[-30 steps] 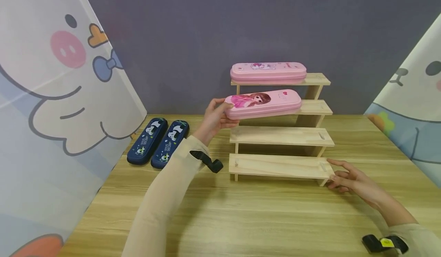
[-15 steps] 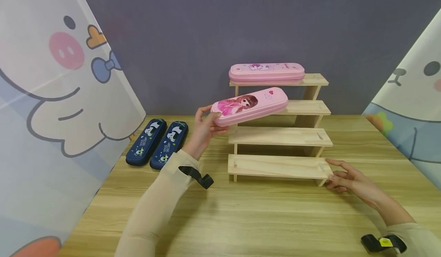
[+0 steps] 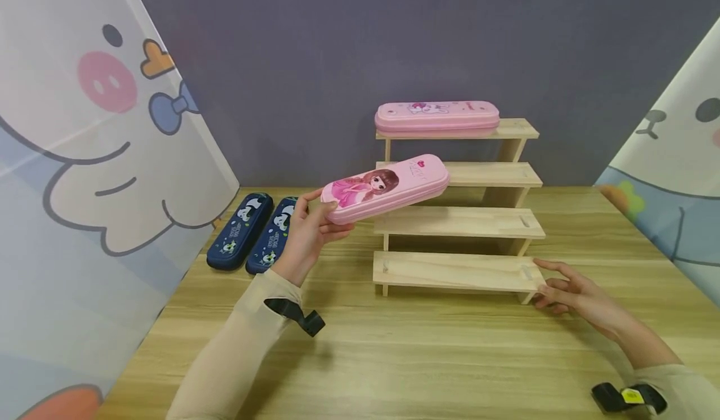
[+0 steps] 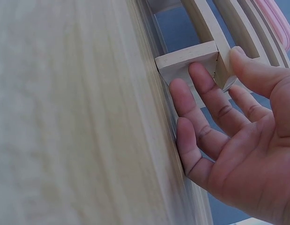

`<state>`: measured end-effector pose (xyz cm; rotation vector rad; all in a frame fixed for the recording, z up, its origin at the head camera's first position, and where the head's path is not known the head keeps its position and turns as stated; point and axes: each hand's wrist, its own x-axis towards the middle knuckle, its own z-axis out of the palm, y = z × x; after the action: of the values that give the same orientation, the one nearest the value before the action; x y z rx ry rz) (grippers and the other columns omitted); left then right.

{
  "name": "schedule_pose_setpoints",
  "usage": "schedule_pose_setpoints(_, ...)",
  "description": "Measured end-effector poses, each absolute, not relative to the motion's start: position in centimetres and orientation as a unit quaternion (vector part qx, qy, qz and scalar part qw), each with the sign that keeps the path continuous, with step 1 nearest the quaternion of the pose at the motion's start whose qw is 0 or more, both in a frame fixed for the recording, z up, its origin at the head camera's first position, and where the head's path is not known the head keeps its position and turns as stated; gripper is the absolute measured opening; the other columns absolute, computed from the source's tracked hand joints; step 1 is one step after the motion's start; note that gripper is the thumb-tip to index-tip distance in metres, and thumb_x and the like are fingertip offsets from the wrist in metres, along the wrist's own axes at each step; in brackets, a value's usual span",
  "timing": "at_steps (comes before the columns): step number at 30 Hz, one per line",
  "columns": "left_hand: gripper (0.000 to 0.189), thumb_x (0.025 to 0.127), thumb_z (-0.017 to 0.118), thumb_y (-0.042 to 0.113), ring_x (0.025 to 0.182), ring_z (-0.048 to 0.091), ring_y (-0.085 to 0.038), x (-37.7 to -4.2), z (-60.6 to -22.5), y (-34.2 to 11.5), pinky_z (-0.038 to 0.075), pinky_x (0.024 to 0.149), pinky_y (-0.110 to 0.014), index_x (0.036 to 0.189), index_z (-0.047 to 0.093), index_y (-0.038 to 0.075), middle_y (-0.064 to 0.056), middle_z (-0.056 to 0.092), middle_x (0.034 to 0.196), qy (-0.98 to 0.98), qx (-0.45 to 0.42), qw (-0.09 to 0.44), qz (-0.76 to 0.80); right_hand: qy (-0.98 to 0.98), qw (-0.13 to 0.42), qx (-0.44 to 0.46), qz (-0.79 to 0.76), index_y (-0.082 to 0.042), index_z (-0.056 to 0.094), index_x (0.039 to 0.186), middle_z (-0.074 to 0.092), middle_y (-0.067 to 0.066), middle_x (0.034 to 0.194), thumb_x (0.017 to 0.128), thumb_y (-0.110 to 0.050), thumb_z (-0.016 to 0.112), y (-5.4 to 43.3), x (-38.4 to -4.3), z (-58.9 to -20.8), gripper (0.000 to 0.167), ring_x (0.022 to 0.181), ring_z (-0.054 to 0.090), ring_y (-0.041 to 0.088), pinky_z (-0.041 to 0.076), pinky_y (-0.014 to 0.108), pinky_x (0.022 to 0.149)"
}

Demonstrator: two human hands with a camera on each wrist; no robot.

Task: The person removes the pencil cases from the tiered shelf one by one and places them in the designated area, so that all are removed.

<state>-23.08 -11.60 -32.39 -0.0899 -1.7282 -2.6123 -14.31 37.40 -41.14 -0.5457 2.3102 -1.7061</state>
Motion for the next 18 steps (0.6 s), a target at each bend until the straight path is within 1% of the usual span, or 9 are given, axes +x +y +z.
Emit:
schedule_pose_setpoints(7, 0.035, 0.098, 0.054, 0.007, 0.064, 0.073, -0.026, -22.2, -32.8, -12.8, 0.061, 0.062, -0.039, 0.129, 0.041, 0.016, -0.013, 0.070, 0.081, -0.541, -0.023, 0.014, -0.841, 0.790, 0.107, -0.178, -0.577, -0.048, 0.037, 0.144, 0.067, -0.004, 0.107, 0.104, 0.002, 0.043, 37.4, -14.2, -41.1, 0.063, 0.091, 0.069, 0.016, 0.057, 0.030, 0.071)
schedule_pose_setpoints(11, 0.034, 0.099, 0.053, 0.008, 0.064, 0.073, -0.026, -21.7, -33.1, -13.6, 0.061, 0.063, -0.039, 0.129, 0.042, 0.018, -0.013, 0.070, 0.081, -0.534, -0.012, 0.020, -0.845, 0.786, 0.108, -0.183, -0.580, -0.047, 0.037, 0.144, 0.067, -0.003, 0.106, 0.104, 0.002, 0.042, 37.3, -14.1, -41.1, 0.063, 0.091, 0.069, 0.016, 0.057, 0.030, 0.071)
schedule_pose_setpoints(16, 0.035, 0.100, 0.052, 0.009, 0.068, 0.074, -0.026, -21.1, -33.3, -14.6, 0.061, 0.066, -0.040, 0.132, 0.042, 0.021, -0.011, 0.072, 0.083, -0.526, 0.000, 0.025, -0.850, 0.782, 0.110, -0.189, -0.584, -0.046, 0.038, 0.144, 0.068, -0.003, 0.105, 0.104, 0.003, 0.042, 37.3, -14.1, -41.0, 0.064, 0.091, 0.069, 0.016, 0.057, 0.030, 0.072)
schedule_pose_setpoints(18, 0.040, 0.101, 0.051, 0.009, 0.070, 0.074, -0.027, -20.9, -33.4, -14.9, 0.061, 0.068, -0.041, 0.137, 0.040, 0.021, -0.011, 0.072, 0.085, -0.522, 0.004, 0.021, -0.852, 0.779, 0.113, -0.190, -0.586, -0.046, 0.038, 0.144, 0.068, -0.002, 0.105, 0.104, 0.003, 0.042, 37.3, -14.1, -41.0, 0.064, 0.091, 0.069, 0.016, 0.057, 0.030, 0.072)
